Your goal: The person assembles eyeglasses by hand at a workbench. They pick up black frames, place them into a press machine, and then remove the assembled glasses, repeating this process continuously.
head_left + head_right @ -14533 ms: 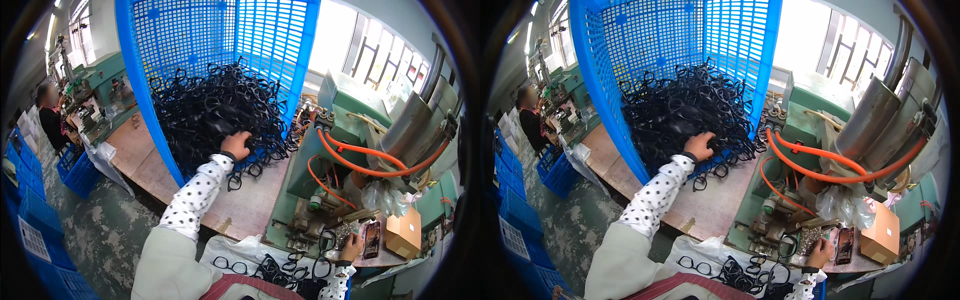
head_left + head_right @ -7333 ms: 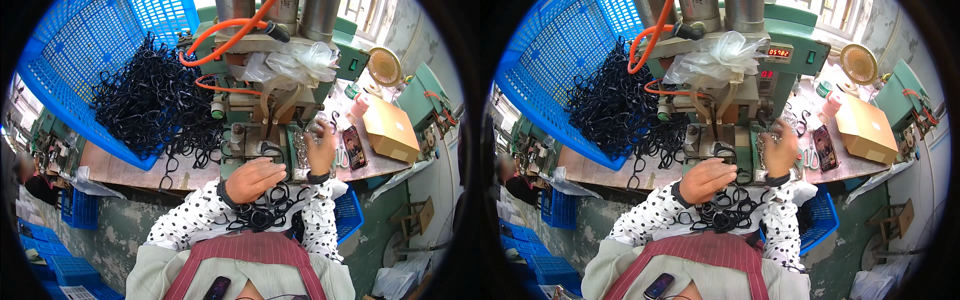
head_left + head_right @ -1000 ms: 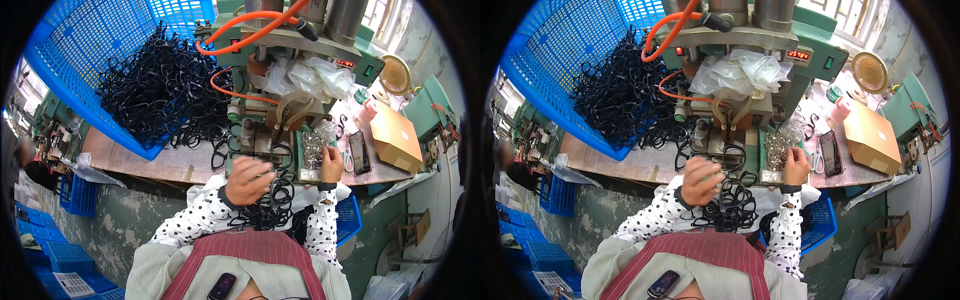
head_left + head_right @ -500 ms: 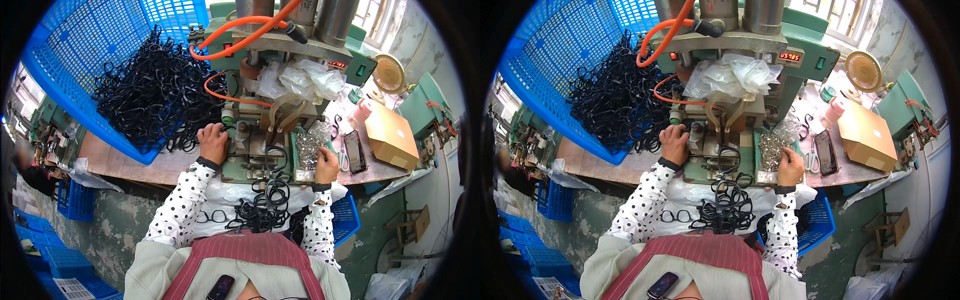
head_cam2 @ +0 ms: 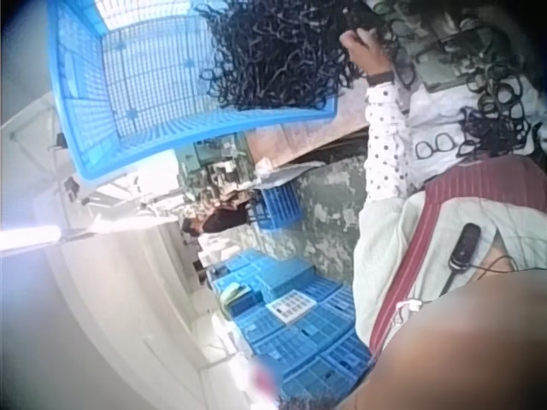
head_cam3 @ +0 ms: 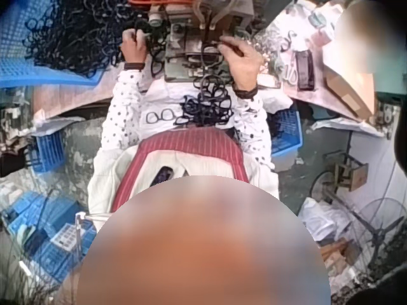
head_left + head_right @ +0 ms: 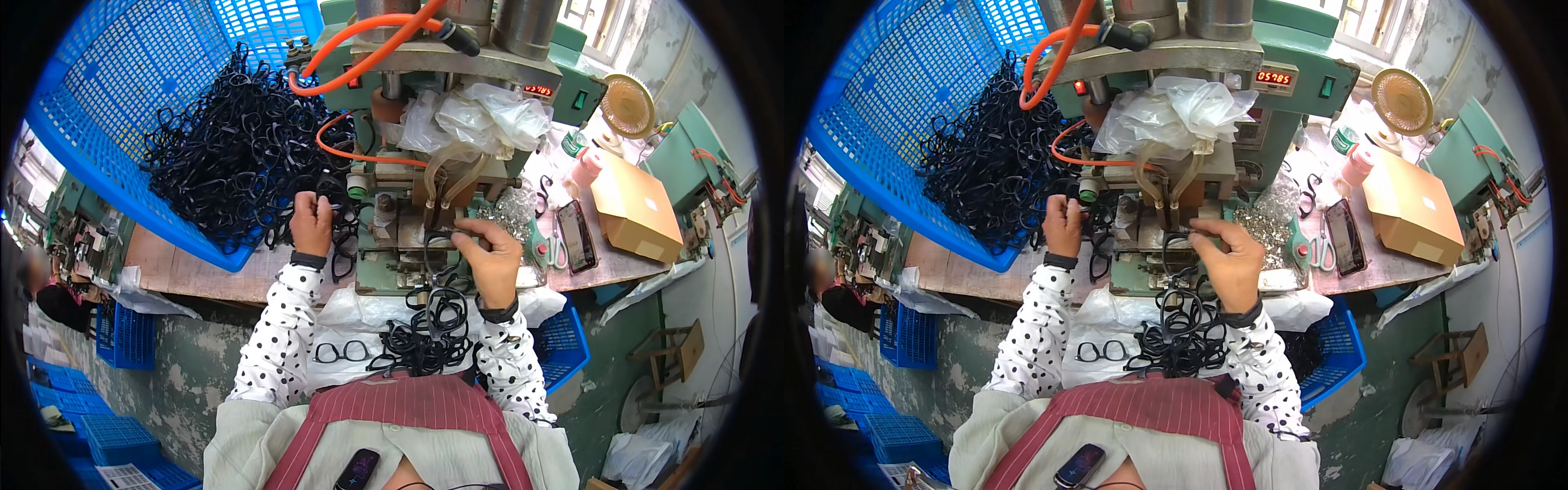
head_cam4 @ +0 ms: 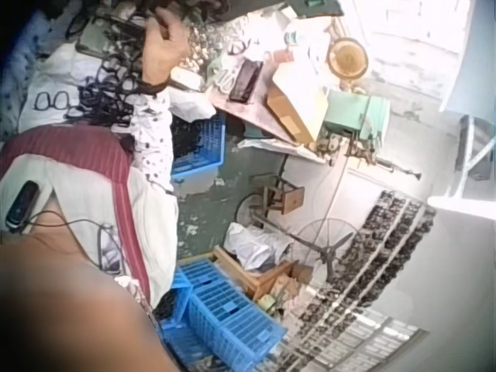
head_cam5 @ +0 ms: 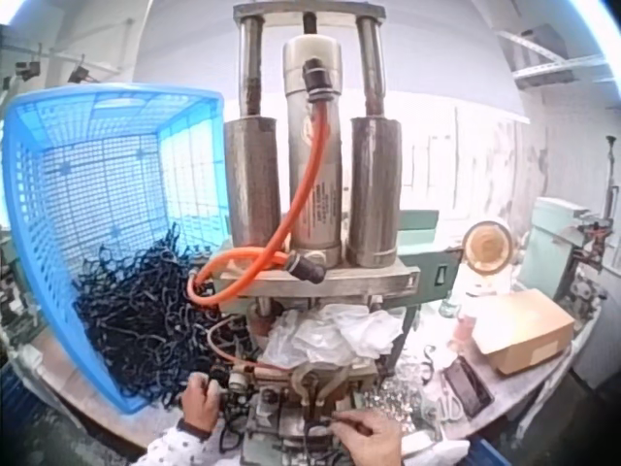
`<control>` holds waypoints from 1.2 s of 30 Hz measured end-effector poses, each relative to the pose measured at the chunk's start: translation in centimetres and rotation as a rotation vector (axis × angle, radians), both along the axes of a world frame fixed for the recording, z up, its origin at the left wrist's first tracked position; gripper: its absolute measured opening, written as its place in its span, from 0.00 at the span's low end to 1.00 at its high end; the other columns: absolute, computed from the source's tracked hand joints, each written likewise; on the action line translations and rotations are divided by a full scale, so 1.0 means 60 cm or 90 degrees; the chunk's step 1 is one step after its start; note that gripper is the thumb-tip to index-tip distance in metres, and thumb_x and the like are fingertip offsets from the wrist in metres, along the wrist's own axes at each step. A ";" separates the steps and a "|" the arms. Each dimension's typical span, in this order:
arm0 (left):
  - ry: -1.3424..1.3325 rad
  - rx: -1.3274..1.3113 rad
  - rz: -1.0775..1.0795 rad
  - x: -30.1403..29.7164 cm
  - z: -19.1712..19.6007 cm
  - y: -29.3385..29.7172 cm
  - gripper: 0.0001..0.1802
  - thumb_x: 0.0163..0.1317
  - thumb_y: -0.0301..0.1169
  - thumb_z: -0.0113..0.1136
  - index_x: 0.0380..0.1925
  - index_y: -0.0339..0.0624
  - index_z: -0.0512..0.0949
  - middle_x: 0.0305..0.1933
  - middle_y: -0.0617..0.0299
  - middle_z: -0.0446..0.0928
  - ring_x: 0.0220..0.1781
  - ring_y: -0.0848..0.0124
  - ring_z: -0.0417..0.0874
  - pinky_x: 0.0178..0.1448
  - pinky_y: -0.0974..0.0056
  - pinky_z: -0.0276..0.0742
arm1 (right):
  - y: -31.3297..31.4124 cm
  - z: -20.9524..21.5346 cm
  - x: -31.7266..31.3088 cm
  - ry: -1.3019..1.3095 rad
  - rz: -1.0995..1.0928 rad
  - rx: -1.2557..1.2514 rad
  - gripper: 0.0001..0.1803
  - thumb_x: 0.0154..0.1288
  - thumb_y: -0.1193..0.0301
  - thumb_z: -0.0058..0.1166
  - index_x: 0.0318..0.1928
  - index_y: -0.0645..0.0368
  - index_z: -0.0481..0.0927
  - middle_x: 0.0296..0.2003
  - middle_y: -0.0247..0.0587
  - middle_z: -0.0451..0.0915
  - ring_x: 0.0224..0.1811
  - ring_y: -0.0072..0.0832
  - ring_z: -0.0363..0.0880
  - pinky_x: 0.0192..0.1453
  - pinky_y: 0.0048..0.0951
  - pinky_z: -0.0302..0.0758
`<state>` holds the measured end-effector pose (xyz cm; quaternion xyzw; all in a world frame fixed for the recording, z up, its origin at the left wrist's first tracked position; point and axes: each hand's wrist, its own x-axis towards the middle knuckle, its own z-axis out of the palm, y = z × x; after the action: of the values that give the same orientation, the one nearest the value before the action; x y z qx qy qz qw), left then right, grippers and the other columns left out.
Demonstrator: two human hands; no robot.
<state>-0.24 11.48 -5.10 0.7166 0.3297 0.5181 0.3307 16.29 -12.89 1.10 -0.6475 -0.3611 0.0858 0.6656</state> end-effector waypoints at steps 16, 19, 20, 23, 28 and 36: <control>0.017 0.570 -0.296 0.001 0.137 -0.192 0.25 0.49 0.17 0.60 0.51 0.41 0.77 0.49 0.56 0.80 0.46 0.61 0.82 0.55 0.54 0.73 | 0.054 0.017 -0.008 0.132 0.057 0.024 0.31 0.49 0.80 0.66 0.54 0.67 0.66 0.31 0.45 0.83 0.31 0.21 0.79 0.36 0.22 0.74; -0.060 0.334 -0.197 0.016 0.172 -0.161 0.11 0.63 0.21 0.55 0.45 0.35 0.78 0.43 0.55 0.80 0.42 0.64 0.81 0.49 0.60 0.75 | 0.051 0.024 -0.004 0.130 0.082 -0.008 0.34 0.49 0.81 0.65 0.56 0.69 0.64 0.32 0.45 0.82 0.32 0.22 0.79 0.36 0.23 0.74; -0.091 0.160 -0.167 0.019 0.189 -0.160 0.09 0.67 0.24 0.54 0.44 0.33 0.78 0.42 0.55 0.80 0.41 0.66 0.81 0.48 0.64 0.76 | 0.050 0.022 -0.004 0.153 0.073 0.005 0.34 0.49 0.81 0.65 0.57 0.69 0.64 0.31 0.44 0.82 0.32 0.22 0.80 0.36 0.23 0.74; -0.166 0.059 -0.249 0.020 0.202 -0.155 0.12 0.72 0.30 0.51 0.45 0.30 0.77 0.39 0.58 0.81 0.39 0.72 0.83 0.46 0.70 0.77 | 0.049 0.016 -0.007 0.219 0.075 0.048 0.36 0.48 0.81 0.65 0.58 0.70 0.63 0.32 0.44 0.82 0.32 0.23 0.80 0.37 0.23 0.75; -0.054 0.296 -0.210 0.010 0.188 -0.173 0.11 0.67 0.25 0.55 0.47 0.34 0.77 0.39 0.55 0.80 0.41 0.61 0.82 0.48 0.63 0.77 | 0.053 0.007 -0.003 0.135 0.060 0.027 0.37 0.48 0.80 0.66 0.60 0.69 0.63 0.33 0.45 0.83 0.31 0.23 0.78 0.36 0.23 0.74; 0.006 0.575 -0.475 0.014 0.123 -0.221 0.26 0.48 0.19 0.61 0.52 0.37 0.77 0.53 0.54 0.78 0.51 0.57 0.81 0.56 0.52 0.76 | 0.027 0.000 0.038 -0.059 -0.024 -0.033 0.36 0.47 0.73 0.67 0.59 0.60 0.70 0.42 0.44 0.82 0.36 0.29 0.78 0.42 0.30 0.75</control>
<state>0.60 -1.79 2.28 0.8564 -0.1971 0.4528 0.1508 18.59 -11.30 1.09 -0.6744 -0.3767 0.0522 0.6329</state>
